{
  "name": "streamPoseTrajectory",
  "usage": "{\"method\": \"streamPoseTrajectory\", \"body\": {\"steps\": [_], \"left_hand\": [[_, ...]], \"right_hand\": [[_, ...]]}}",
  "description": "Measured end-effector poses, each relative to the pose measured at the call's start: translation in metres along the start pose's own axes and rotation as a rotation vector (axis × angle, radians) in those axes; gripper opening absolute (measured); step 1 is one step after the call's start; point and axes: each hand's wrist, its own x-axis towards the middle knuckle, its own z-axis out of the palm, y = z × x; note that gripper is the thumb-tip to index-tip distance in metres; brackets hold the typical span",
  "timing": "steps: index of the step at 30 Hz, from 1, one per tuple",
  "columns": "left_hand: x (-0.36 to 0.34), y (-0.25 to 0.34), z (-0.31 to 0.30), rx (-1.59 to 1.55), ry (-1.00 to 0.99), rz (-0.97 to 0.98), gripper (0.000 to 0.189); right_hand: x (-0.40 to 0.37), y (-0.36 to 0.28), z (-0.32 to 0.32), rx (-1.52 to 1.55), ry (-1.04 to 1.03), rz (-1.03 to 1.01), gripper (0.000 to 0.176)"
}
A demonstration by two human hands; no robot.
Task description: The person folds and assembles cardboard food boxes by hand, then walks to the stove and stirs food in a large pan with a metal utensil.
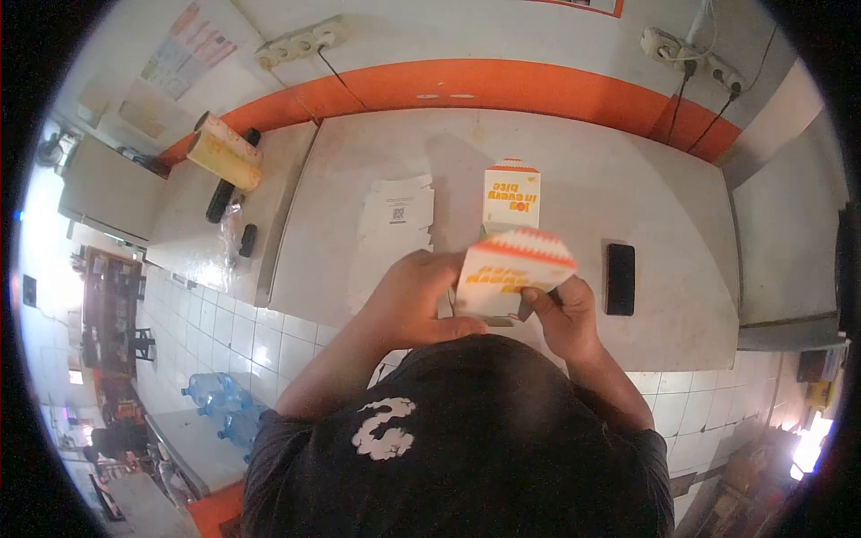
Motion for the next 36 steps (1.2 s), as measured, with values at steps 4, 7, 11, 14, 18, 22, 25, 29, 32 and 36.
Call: {"method": "streamPoseTrajectory", "body": {"steps": [4,7,11,14,18,22,25,29,32,36], "left_hand": [[-0.010,-0.032,0.012,-0.025,-0.262,-0.232,0.037],[-0.013,-0.050,0.040,-0.450,0.017,-0.409,0.031],[-0.003,-0.071,0.061,-0.781,0.047,-0.465,0.036],[0.021,-0.100,0.077,-0.501,0.023,-0.324,0.047],[0.053,-0.138,0.104,0.084,0.018,-0.285,0.062],[0.060,-0.185,0.135,0.198,-0.085,-0.550,0.061],[0.054,-0.236,0.159,0.028,-0.149,-0.635,0.063],[0.056,-0.237,0.163,0.106,-0.253,-0.653,0.074],[0.064,-0.239,0.161,0.196,-0.281,-0.662,0.080],[0.056,-0.229,0.155,0.157,-0.283,-0.641,0.089]], "right_hand": [[0.006,0.004,-0.003,0.014,-0.039,0.012,0.038],[0.007,0.004,-0.005,-0.371,-0.176,-0.110,0.053],[0.017,0.009,-0.012,-0.456,-0.079,0.089,0.060],[0.046,0.053,-0.035,-0.593,0.039,-0.059,0.050],[0.087,0.111,-0.049,-0.748,0.102,0.051,0.041],[0.108,0.170,-0.053,-0.584,0.059,0.192,0.044],[0.106,0.157,-0.045,-0.626,0.100,0.220,0.044],[0.114,0.157,-0.043,-1.071,0.070,0.142,0.044],[0.124,0.118,-0.020,-1.334,0.163,-0.299,0.042],[0.153,0.117,-0.006,-1.340,-0.149,0.002,0.052]]}}
